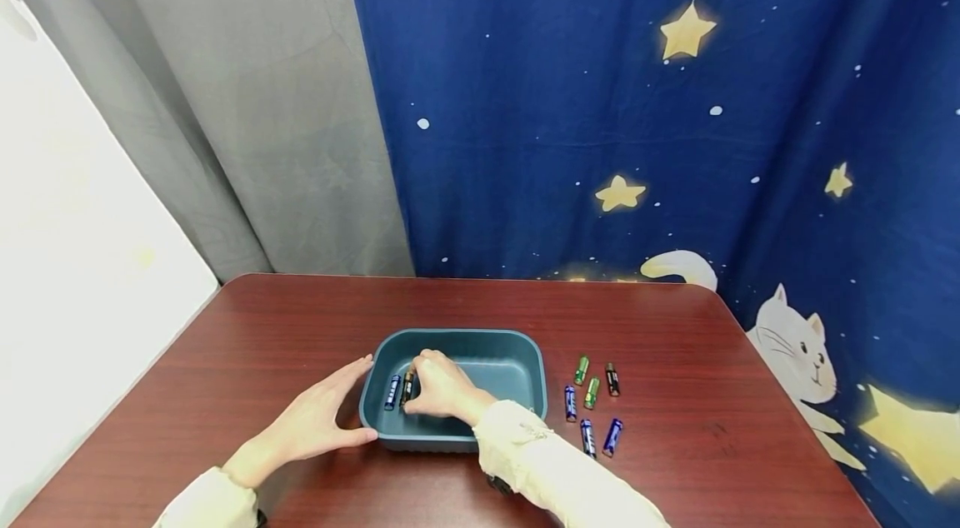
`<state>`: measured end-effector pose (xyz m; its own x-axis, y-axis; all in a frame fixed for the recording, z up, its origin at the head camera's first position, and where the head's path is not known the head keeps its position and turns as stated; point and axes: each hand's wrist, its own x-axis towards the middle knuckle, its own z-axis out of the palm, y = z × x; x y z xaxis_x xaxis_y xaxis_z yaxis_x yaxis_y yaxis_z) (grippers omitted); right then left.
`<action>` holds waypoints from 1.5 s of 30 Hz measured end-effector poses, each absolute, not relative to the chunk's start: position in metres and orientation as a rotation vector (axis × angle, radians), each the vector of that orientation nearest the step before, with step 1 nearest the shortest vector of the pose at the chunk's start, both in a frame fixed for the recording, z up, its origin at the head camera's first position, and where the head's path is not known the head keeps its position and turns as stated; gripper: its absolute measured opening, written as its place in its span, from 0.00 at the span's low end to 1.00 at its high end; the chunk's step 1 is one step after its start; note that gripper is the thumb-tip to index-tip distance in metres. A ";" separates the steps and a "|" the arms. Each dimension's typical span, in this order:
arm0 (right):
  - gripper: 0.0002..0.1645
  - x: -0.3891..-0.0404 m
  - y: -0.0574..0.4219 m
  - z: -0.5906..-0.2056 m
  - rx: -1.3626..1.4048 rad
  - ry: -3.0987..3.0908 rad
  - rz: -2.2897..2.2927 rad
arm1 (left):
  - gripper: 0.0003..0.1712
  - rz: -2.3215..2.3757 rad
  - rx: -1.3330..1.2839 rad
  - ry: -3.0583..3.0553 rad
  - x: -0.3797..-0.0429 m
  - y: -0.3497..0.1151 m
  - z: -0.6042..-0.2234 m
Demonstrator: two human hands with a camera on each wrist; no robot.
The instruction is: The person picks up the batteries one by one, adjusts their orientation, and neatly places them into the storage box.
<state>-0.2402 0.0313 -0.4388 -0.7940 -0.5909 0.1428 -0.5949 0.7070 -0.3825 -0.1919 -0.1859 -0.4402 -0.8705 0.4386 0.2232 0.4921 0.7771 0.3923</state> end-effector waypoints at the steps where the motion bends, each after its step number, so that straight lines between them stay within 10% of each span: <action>1: 0.26 -0.241 0.031 -0.439 1.009 -2.892 0.644 | 0.54 -0.675 -0.750 -2.847 -0.192 -0.186 -0.440; 45: 0.26 -0.251 0.023 -0.448 1.075 -2.898 0.581 | 0.54 -0.662 -0.757 -2.861 -0.192 -0.186 -0.439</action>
